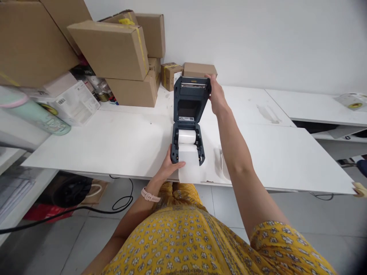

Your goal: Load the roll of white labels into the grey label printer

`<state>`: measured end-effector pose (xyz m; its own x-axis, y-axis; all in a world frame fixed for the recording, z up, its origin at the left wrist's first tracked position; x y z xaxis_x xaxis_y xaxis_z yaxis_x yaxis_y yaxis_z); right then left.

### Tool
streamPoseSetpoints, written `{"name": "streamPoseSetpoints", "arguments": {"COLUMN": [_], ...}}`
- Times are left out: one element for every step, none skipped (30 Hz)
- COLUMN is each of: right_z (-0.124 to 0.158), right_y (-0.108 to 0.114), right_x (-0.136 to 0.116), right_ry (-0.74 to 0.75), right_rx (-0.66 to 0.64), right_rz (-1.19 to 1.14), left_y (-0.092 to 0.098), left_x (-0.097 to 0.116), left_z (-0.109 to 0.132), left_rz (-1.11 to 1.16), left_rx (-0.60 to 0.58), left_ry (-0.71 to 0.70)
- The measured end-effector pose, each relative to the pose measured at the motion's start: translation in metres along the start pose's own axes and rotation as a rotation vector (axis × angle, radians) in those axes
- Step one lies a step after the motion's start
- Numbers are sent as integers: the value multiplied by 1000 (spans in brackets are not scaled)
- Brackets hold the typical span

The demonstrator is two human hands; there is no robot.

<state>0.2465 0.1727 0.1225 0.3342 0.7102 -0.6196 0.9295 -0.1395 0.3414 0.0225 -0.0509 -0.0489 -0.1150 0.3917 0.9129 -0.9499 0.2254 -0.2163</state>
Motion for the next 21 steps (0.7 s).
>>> {"name": "streamPoseSetpoints", "arguments": {"right_z": [1,8,21,38,59,82,107,131,153,174,192,207,220,229,237,244,249,254,258,261,263], "right_y": [-1,-2,-1,-1,-2,-3,-5,-8,-12,-16,-20,-24,-27,-30,-32,-35,-38,-43,-48,-52,-56], "right_x": [-4,-13,-26,-43,-60,-76,-89,-100,-108,-113,-115,-115,-113,-108,-102,-95,-87,-81,-75,-72,-71], "right_ry": [-20,-33,-35,-16,5,13,7,-6,-13,-20,-32,-55,-94,-154,-234,-331,-439,-544,-632,-682,-706], "right_rx": [27,68,115,154,185,208,221,213,201,181,158,140,132,141,167,203,238,258,260,248,230], "right_rz": [-34,-52,-52,-31,0,28,55,79,100,119,132,135,120,85,27,-54,-157,-274,-387,-477,-540], "left_y": [0,0,0,-1,-2,-2,-3,-3,-3,-3,-2,-1,0,1,3,5,7,8,7,6,4], "left_x": [-2,-3,-4,-5,-6,-6,-7,-8,-9,-10,-11,-11,-11,-9,-7,-4,-1,2,6,9,13], "left_z": [1,2,4,5,6,6,7,7,8,8,8,9,9,9,8,8,7,6,5,4,4], "left_rz": [9,20,30,38,43,45,47,47,45,39,30,22,18,24,38,56,75,90,98,102,102], "left_rx": [1,1,0,-3,-9,-15,-21,-30,-42,-55,-68,-81,-90,-86,-71,-46,-14,21,55,85,111], "left_ry": [5,9,10,10,8,6,4,3,2,0,-5,-12,-19,-23,-19,-4,22,55,89,116,129]}}
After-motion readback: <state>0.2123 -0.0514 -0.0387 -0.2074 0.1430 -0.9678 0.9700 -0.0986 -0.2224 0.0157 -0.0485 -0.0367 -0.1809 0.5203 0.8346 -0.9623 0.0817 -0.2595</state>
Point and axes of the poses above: each hand's wrist, its own z-axis away from the middle knuckle, its own y-axis out of the back of the hand, x = y × z, the point moved 5 cm from there along -z, towards the middle knuckle, and after that the axes turned 14 degrees about y, right-handed, at the moved point
